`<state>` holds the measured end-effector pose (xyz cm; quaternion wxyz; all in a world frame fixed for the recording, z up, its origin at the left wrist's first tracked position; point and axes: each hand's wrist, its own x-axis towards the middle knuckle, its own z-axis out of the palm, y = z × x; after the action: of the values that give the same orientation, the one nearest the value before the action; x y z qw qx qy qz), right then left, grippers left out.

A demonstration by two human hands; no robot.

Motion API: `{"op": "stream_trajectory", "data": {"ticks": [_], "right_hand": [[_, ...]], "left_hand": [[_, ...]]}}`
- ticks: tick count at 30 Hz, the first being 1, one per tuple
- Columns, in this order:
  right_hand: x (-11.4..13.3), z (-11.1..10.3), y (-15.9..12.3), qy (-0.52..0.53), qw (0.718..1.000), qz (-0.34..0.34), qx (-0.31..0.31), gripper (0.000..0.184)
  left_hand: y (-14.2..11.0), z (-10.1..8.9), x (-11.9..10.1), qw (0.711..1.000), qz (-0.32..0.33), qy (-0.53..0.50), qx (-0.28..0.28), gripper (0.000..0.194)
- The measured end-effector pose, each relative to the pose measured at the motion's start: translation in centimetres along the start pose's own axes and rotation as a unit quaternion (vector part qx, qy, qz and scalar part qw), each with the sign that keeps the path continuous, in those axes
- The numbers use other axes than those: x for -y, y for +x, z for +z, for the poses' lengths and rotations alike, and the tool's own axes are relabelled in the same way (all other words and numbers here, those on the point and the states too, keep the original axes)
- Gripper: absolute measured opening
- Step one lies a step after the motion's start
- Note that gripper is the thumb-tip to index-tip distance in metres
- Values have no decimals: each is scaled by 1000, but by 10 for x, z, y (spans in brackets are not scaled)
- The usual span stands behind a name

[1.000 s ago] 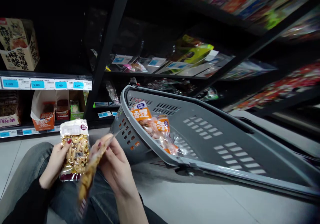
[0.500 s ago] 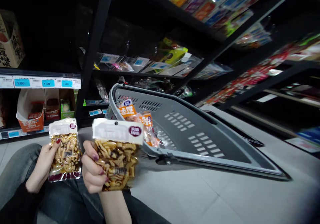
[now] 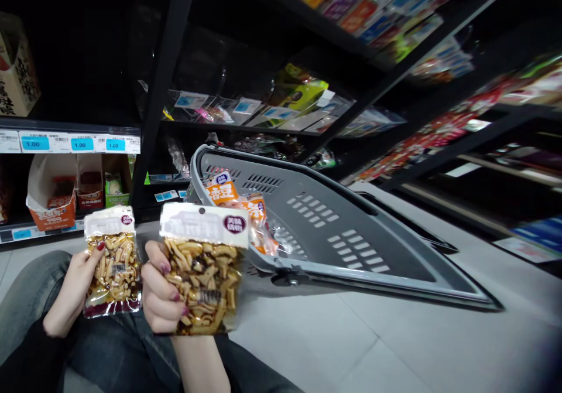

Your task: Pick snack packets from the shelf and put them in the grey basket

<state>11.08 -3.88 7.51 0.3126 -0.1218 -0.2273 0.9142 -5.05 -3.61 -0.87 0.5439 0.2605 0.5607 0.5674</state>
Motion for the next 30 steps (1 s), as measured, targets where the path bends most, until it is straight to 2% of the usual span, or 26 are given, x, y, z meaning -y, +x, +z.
{"op": "stream_trajectory", "data": {"ticks": [3, 5, 6, 9, 11, 12, 14, 15, 16, 17, 18, 19, 23, 25, 30], "right_hand": [[-1, -7, 8, -42, 997, -63, -29, 36], [1, -12, 11, -125, 981, -126, -74, 34], [2, -15, 12, -187, 961, -167, -116, 33], [10, -19, 8, -321, 871, -282, -240, 26], [17, -18, 0, -399, 788, -341, -323, 21], [20, -17, -6, -453, 723, -362, -376, 18], [27, -14, -16, -574, 538, -377, -489, 17], [30, -13, -20, -619, 455, -366, -526, 16], [32, -12, -23, -646, 403, -349, -547, 15], [33, -11, -24, -665, 377, -331, -553, 15], [32, -11, -24, -680, 375, -314, -546, 15], [31, -12, -21, -691, 390, -300, -530, 15], [16, -16, -3, -709, 509, -267, -409, 18], [7, -16, 6, -703, 548, -265, -368, 18], [-3, -19, 18, -676, 591, -275, -343, 18]], "left_hand": [[0, 0, 0, 1000, 5, 6, -5, 43], [1, 0, 0, 1000, 3, 3, -8, 43], [1, 0, 0, 1000, 0, -3, -8, 43], [1, -1, 0, 999, -18, -32, -4, 42], [1, -1, -2, 998, -34, -59, -2, 41], [0, -1, -3, 996, -42, -76, -1, 41], [-1, -1, -5, 991, -56, -118, -1, 40], [-2, -1, -5, 988, -65, -139, -2, 41], [-3, -1, -6, 985, -75, -156, 2, 42], [-4, -1, -6, 982, -87, -170, 7, 44], [-5, -1, -6, 978, -100, -180, 16, 46], [-6, -1, -6, 975, -113, -188, 27, 49], [-11, 0, -6, 963, -139, -224, 57, 55], [-12, 1, -7, 961, -133, -236, 54, 54], [-9, -1, -7, 979, -80, -189, 8, 49]]}}
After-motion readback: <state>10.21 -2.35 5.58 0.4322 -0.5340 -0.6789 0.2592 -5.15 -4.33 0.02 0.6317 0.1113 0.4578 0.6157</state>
